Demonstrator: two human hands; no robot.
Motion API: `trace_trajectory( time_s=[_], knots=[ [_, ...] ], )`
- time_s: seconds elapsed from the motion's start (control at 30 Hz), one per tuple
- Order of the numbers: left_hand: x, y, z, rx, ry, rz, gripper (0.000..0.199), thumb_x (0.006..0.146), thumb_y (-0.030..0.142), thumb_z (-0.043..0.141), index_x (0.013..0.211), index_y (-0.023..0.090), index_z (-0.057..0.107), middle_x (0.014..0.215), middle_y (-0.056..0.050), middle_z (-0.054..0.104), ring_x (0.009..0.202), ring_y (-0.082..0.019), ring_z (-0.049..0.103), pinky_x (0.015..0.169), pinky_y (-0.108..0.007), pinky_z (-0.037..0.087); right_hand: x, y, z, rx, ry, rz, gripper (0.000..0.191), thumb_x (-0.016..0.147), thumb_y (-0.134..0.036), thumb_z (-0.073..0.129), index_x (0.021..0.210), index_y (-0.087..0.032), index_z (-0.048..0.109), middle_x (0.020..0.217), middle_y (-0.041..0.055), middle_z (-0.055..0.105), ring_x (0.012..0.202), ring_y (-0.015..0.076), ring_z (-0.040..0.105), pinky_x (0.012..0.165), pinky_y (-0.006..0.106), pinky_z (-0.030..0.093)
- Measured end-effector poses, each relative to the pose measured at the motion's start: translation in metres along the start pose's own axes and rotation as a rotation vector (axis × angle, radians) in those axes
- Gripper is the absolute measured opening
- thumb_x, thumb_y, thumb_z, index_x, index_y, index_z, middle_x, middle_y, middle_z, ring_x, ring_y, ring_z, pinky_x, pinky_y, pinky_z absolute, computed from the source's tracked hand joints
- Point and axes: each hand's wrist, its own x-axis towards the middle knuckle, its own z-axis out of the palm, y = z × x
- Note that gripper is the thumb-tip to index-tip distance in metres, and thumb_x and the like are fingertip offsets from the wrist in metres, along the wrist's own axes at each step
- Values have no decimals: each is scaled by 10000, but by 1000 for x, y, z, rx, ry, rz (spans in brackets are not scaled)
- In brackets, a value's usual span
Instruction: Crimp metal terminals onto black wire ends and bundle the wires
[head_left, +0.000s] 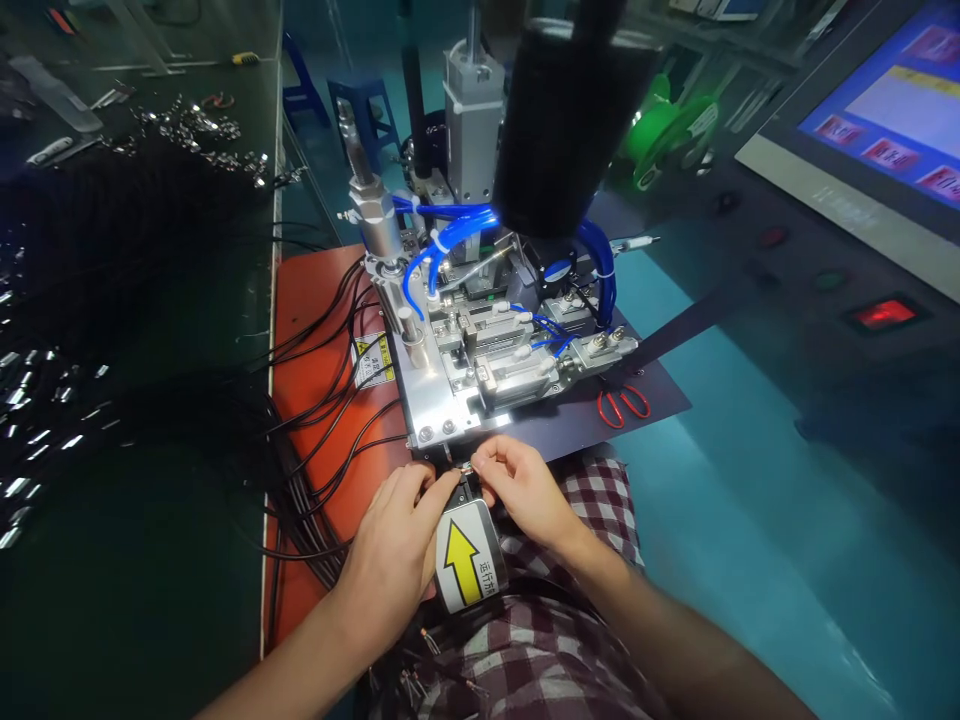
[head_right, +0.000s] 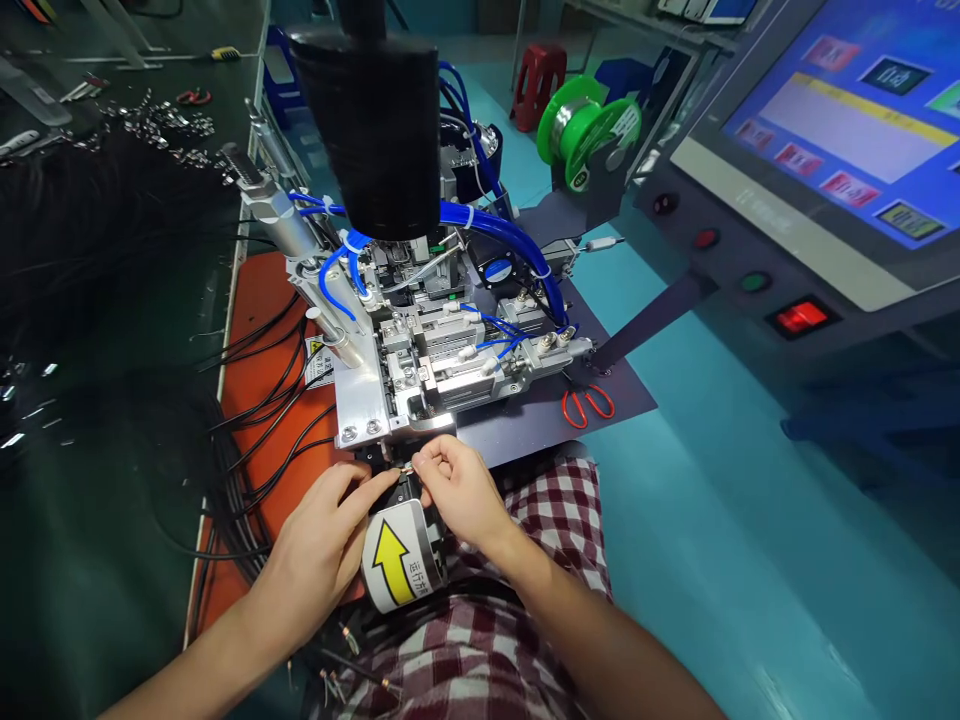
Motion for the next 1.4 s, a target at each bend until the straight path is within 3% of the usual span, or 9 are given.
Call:
trace_trajectory(
  time_s=[0.17, 0.4, 0.6, 0.87, 1.03, 1.17, 1.4],
  knots=[
    [0, 1, 1, 1, -15, -4, 333, 862, 71, 398, 1154, 85, 558, 939, -117, 533, 832, -226, 523, 684, -376, 520, 4, 3, 0, 230, -59, 120, 293, 736, -407, 642, 651, -163, 506, 453, -65, 471, 444, 69, 374, 493, 230, 285],
    [2, 1, 1, -24, 6, -9, 316, 869, 90, 409, 1143, 94, 566, 929, -110, 536, 827, -222, 525, 686, -374, 515, 3, 6, 0, 142, -26, 52, 306, 765, -442, 616, 684, -165, 516, 525, -50, 509, 474, 83, 446, 512, 240, 321],
    [2, 0, 1, -32, -18, -26, 321, 875, 85, 382, 1136, 104, 567, 956, -109, 545, 860, -216, 526, 709, -359, 513, 1, 2, 1, 33, 11, 7, 299, 792, -441, 584, 689, -175, 493, 490, -56, 491, 466, 87, 410, 503, 244, 313],
    [2, 2, 5, 78, -104, -26, 365, 846, 68, 399, 1187, 103, 528, 984, -126, 565, 831, -238, 530, 689, -393, 521, 4, 4, 1, 269, -49, 166, 329, 719, -452, 656, 668, -164, 506, 484, -64, 477, 462, 71, 366, 510, 239, 276],
    [7, 7, 8, 141, -64, -16, 341, 815, 35, 413, 1106, 113, 573, 924, -116, 584, 796, -242, 539, 685, -407, 524, 4, 5, 1, 246, -53, 127, 327, 720, -458, 653, 691, -164, 513, 490, -64, 490, 468, 74, 372, 516, 241, 277],
    [7, 3, 6, 41, 26, -10, 310, 844, 69, 401, 1085, 122, 588, 959, -110, 591, 843, -215, 557, 705, -341, 528, 5, 5, 2, 219, -54, 72, 327, 730, -460, 640, 672, -166, 507, 488, -61, 496, 476, 79, 381, 525, 245, 285],
    [5, 0, 5, 64, -10, -17, 383, 830, 67, 386, 1160, 146, 565, 1032, -114, 591, 880, -217, 573, 729, -349, 536, 5, 5, 2, 203, -34, 39, 321, 741, -470, 626, 679, -174, 516, 496, -55, 502, 478, 87, 394, 523, 247, 292]
  ],
)
